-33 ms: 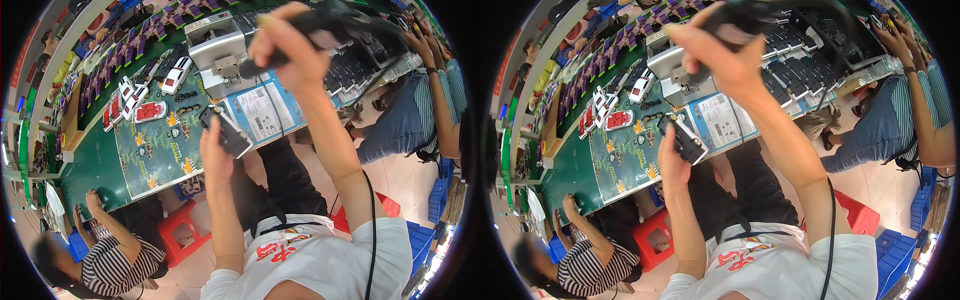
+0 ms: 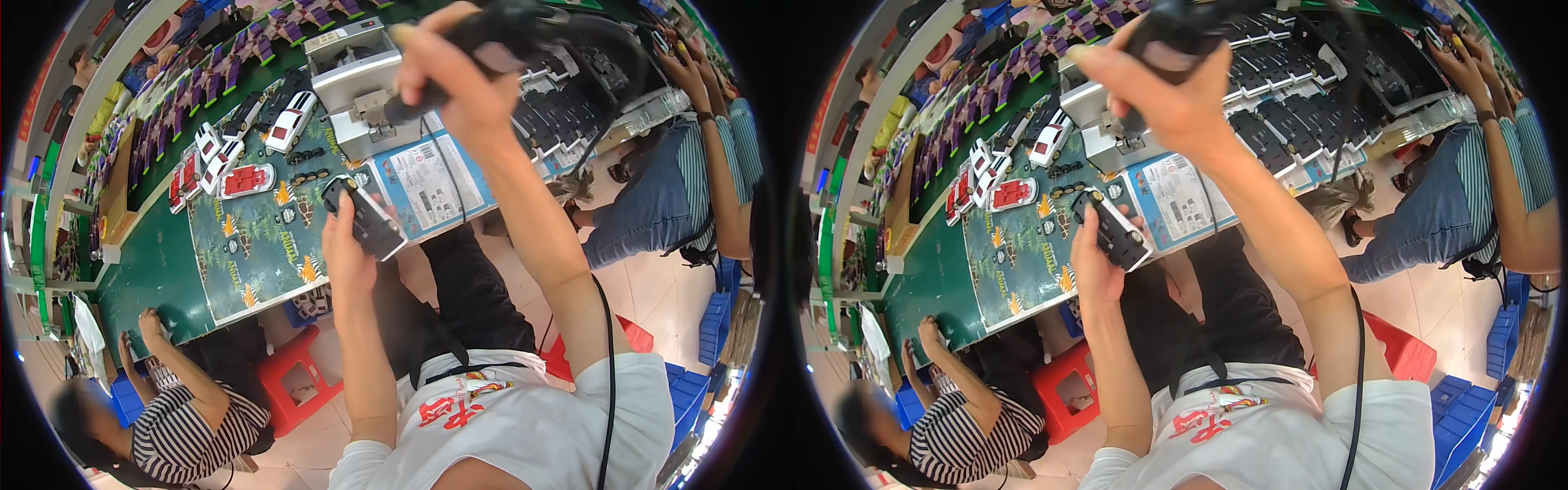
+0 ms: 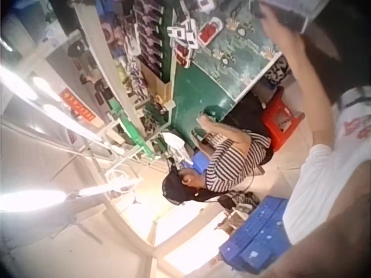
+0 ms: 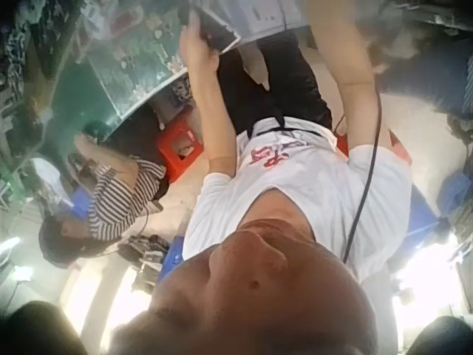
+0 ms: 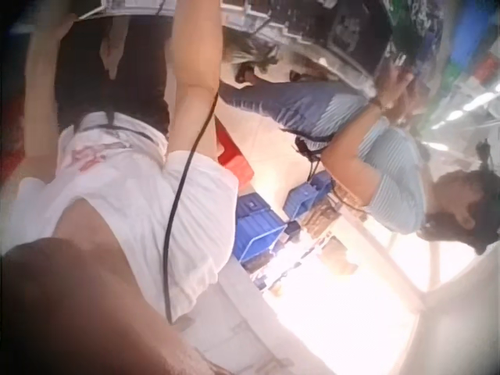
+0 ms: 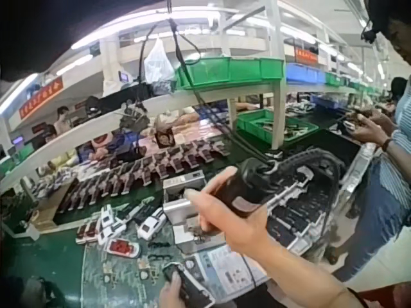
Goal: Assembling toy car components using an electric screwdriver on a factory line.
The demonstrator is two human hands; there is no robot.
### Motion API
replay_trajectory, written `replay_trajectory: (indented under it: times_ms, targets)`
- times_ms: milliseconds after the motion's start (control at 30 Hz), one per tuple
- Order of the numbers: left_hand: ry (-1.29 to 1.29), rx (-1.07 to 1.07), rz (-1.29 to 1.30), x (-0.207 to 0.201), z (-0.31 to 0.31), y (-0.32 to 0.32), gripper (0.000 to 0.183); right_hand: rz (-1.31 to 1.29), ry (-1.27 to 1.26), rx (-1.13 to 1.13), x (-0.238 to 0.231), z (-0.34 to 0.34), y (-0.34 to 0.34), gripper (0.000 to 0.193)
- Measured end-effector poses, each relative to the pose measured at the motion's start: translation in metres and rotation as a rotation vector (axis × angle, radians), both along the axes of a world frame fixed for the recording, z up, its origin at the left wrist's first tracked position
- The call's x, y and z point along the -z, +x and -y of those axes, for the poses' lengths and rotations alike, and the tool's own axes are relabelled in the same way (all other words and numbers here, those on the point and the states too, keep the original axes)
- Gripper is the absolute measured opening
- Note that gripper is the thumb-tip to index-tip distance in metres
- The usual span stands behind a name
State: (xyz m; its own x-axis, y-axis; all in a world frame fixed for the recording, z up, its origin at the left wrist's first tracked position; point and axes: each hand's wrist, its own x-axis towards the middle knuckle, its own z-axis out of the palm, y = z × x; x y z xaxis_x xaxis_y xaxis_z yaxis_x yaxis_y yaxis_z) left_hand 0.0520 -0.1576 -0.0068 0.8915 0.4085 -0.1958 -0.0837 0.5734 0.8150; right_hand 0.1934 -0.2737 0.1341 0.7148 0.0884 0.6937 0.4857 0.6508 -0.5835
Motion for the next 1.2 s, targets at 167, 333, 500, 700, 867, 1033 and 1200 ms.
replay_trajectory:
  times_ms: [167, 333, 500, 700, 867, 1033, 1200]
  targets:
    - [0.011, 0.011, -0.003, 0.001, -0.016, -0.011, 0.022, 0.168, -0.253, 0.152, 0.015, -0.032, 0.015, 0.025]
    - [0.005, 0.018, 0.024, 0.003, -0.017, -0.006, 0.02, 0.252, -0.3, 0.222, 0.01, -0.057, 0.028, 0.027]
    - [-0.013, 0.027, 0.034, 0.012, -0.019, -0.007, 0.018, -0.006, -0.613, 0.068, 0.008, -0.047, 0.017, 0.025]
    - [0.039, 0.031, 0.022, 0.009, -0.015, -0.006, 0.021, -0.175, -0.137, -0.18, 0.011, -0.018, -0.023, 0.022]
    - [0.088, 0.019, 0.035, 0.012, -0.014, -0.005, 0.022, -0.086, -0.055, -0.281, 0.013, -0.029, -0.045, 0.018]
    - [0.069, 0.04, 0.005, 0.0, -0.008, -0.006, 0.026, -0.111, -0.151, -0.233, 0.024, -0.038, -0.052, 0.018]
    - [0.056, -0.018, 0.055, -0.001, -0.008, -0.007, 0.029, 0.068, -0.36, -0.211, 0.031, -0.041, -0.053, 0.019]
